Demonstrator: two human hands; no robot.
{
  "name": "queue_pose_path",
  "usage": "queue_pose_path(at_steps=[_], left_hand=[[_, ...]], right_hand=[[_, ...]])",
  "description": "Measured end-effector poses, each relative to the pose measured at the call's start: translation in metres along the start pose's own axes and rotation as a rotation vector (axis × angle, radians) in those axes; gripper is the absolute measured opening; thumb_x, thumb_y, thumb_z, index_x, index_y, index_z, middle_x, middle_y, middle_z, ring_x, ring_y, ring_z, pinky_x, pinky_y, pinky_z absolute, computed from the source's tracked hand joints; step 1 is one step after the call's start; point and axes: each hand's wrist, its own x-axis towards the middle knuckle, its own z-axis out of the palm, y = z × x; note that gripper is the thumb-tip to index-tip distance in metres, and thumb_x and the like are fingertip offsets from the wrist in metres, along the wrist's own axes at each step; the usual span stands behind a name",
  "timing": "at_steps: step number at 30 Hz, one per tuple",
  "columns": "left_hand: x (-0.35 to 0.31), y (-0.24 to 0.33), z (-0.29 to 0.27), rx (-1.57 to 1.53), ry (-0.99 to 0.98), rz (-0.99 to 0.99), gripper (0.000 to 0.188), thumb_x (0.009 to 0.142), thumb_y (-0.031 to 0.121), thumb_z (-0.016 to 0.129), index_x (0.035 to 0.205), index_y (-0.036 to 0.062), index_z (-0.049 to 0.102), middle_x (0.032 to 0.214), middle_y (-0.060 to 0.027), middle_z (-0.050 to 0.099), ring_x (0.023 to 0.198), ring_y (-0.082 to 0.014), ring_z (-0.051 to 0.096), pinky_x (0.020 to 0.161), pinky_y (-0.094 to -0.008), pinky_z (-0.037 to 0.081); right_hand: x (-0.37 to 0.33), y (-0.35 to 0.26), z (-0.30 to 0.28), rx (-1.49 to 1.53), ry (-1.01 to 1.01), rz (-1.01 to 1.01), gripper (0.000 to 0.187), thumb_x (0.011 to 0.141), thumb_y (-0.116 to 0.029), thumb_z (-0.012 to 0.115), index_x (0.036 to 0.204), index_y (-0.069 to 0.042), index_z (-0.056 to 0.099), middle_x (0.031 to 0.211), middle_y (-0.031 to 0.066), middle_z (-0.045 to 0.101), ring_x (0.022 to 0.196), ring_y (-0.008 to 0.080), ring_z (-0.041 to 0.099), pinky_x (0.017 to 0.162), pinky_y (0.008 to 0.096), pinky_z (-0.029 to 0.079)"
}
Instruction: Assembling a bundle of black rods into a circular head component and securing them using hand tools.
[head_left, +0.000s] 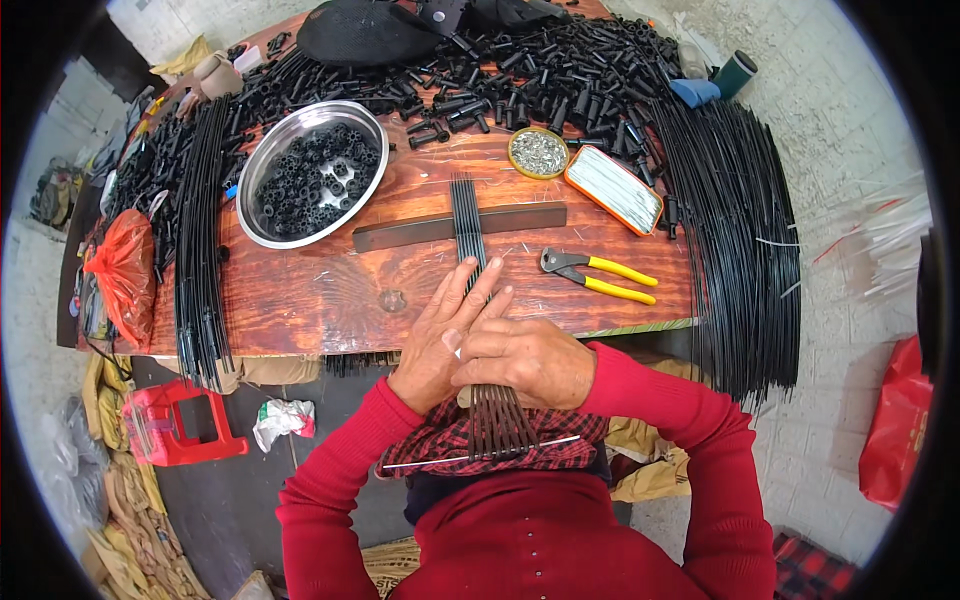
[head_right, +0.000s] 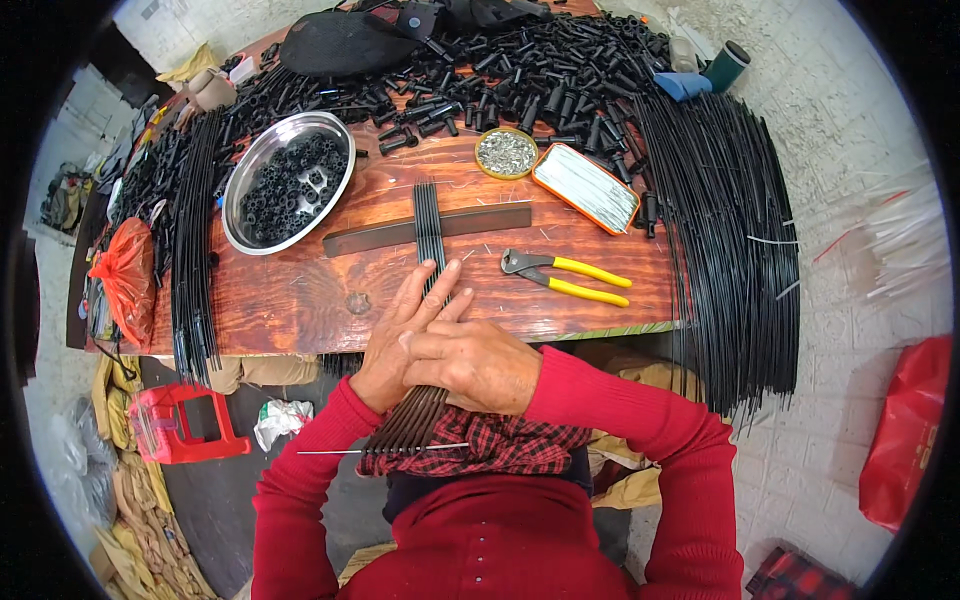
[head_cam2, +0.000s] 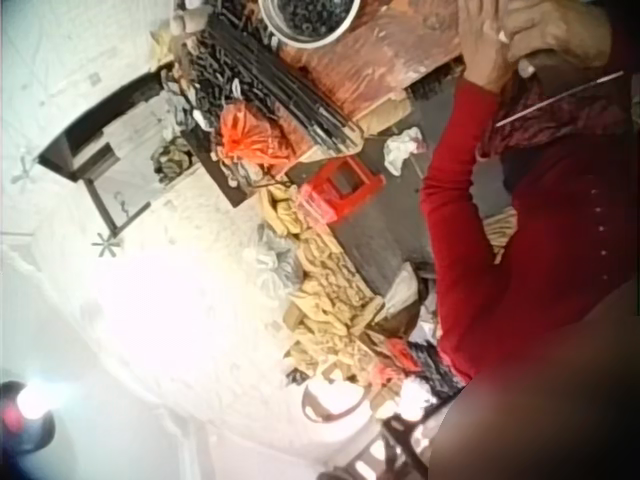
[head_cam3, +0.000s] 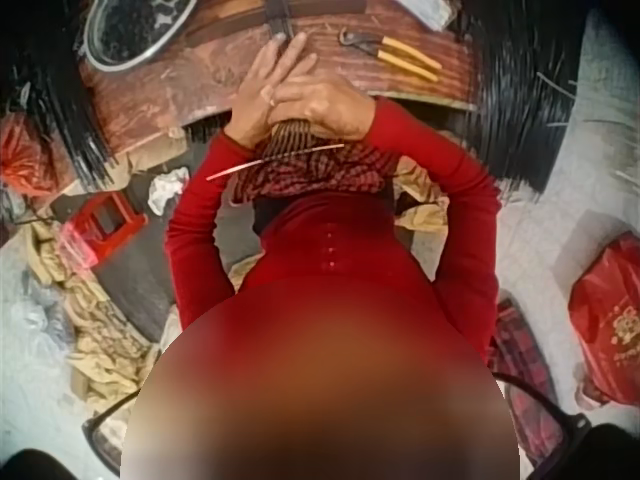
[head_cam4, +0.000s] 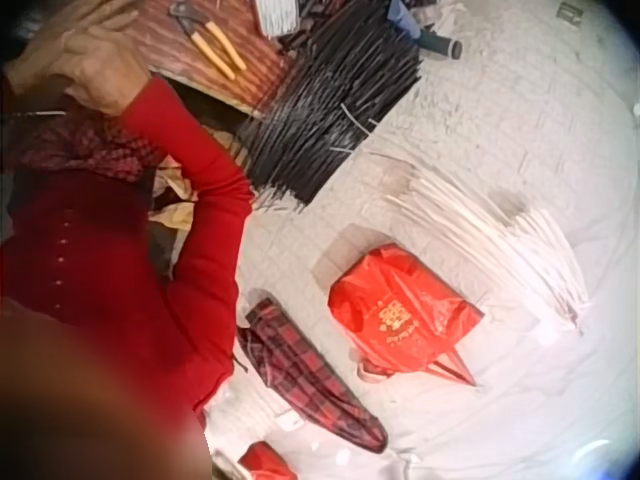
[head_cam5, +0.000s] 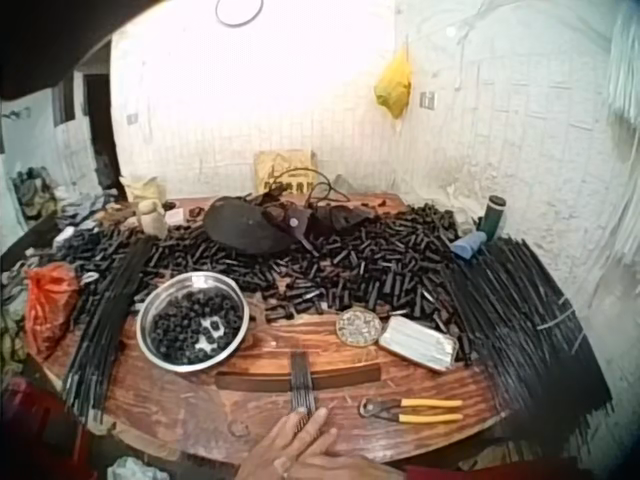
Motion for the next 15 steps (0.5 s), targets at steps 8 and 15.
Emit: queue_pose_path(at_steps=[8,15], left_hand=[[-0.019,0.022,0.002,0.011,-0.042,-0.008,0.061,0.090,0.022,0.056,0.147,0.0055,0.047,0.162,-0.0102,0.032,0.150,-0.0363,0.026,0.117,-0.0485,0.034],[-0.034,0.034,0.005,0.076,-0.101,-0.023,0.058,0.092,0.020,0.053,0.148,0.0076,0.047,0.163,-0.0092,0.031,0.151,-0.0338,0.025,0.120,-0.0484,0.029]], right_hand=[[-0.015,-0.012,0.011,-0.002,-0.042,-0.012,0.030,0.074,-0.006,0.067,0.104,-0.006,0.070,0.106,0.0074,0.064,0.105,0.0276,0.065,0.077,0.0356,0.059],[-0.021,-0.025,0.022,0.069,-0.005,-0.058,0.027,0.073,-0.006,0.070,0.100,-0.003,0.067,0.109,0.0128,0.063,0.101,0.0306,0.065,0.076,0.0395,0.059]])
